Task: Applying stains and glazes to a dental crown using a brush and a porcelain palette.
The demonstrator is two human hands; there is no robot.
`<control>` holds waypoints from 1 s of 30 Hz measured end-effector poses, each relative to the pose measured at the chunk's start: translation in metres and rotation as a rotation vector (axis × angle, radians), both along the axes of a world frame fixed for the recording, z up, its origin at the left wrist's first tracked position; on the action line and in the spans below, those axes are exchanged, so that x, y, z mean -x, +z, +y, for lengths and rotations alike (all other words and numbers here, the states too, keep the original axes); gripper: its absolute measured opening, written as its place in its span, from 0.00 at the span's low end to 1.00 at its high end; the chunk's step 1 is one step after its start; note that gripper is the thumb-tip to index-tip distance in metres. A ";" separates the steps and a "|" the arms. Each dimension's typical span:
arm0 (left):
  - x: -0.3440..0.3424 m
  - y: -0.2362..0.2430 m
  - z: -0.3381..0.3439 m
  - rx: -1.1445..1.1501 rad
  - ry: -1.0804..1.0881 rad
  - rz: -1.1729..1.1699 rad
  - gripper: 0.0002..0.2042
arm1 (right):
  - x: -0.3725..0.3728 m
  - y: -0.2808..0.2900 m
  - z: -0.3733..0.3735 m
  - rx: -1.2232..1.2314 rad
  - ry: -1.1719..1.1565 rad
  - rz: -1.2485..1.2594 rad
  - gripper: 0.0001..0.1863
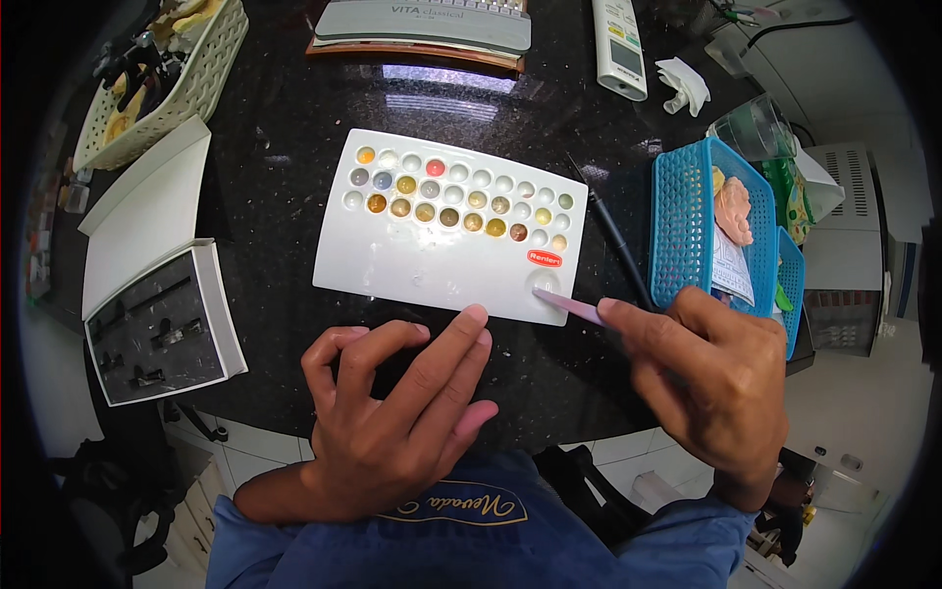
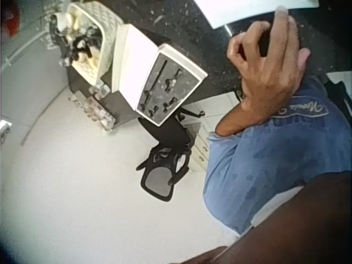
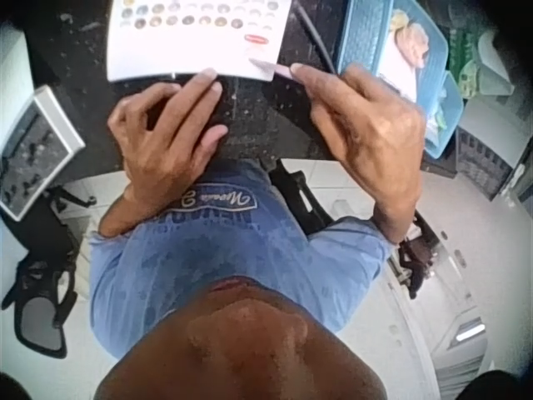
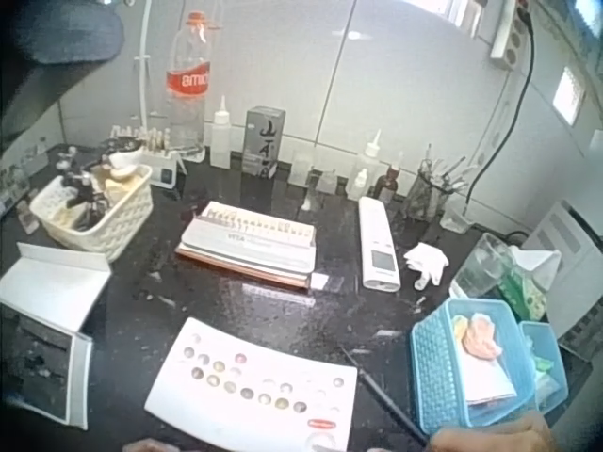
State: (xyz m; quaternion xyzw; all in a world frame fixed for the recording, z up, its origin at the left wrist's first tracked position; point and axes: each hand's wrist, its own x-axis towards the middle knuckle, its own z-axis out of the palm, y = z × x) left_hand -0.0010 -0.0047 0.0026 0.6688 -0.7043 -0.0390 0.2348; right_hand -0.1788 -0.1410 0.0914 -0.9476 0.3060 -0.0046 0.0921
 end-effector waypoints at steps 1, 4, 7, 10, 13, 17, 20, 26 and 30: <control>0.000 0.000 0.000 -0.001 0.002 0.000 0.18 | -0.001 0.001 0.000 -0.009 0.042 0.028 0.18; 0.000 0.000 0.001 -0.001 0.002 0.001 0.18 | 0.007 -0.007 -0.003 0.065 0.089 -0.061 0.19; 0.000 -0.001 0.000 0.029 -0.032 -0.016 0.19 | 0.009 -0.008 0.000 0.131 0.132 -0.040 0.18; 0.000 -0.002 0.000 0.029 -0.033 -0.010 0.19 | 0.015 -0.020 0.001 0.202 0.157 -0.109 0.16; 0.001 -0.001 0.001 0.025 -0.031 -0.014 0.19 | 0.019 -0.025 0.005 0.267 0.198 -0.119 0.15; 0.001 0.000 0.002 0.017 -0.023 -0.023 0.19 | 0.024 -0.028 0.006 0.264 0.203 -0.146 0.15; 0.001 0.000 0.002 0.014 -0.023 -0.024 0.19 | 0.026 -0.026 0.006 0.229 0.204 -0.148 0.16; 0.000 0.000 0.002 0.014 -0.023 -0.018 0.19 | 0.024 -0.032 0.008 0.078 0.088 -0.329 0.21; 0.000 0.001 0.000 0.012 -0.026 -0.019 0.19 | 0.023 -0.037 0.009 -0.075 0.012 -0.325 0.22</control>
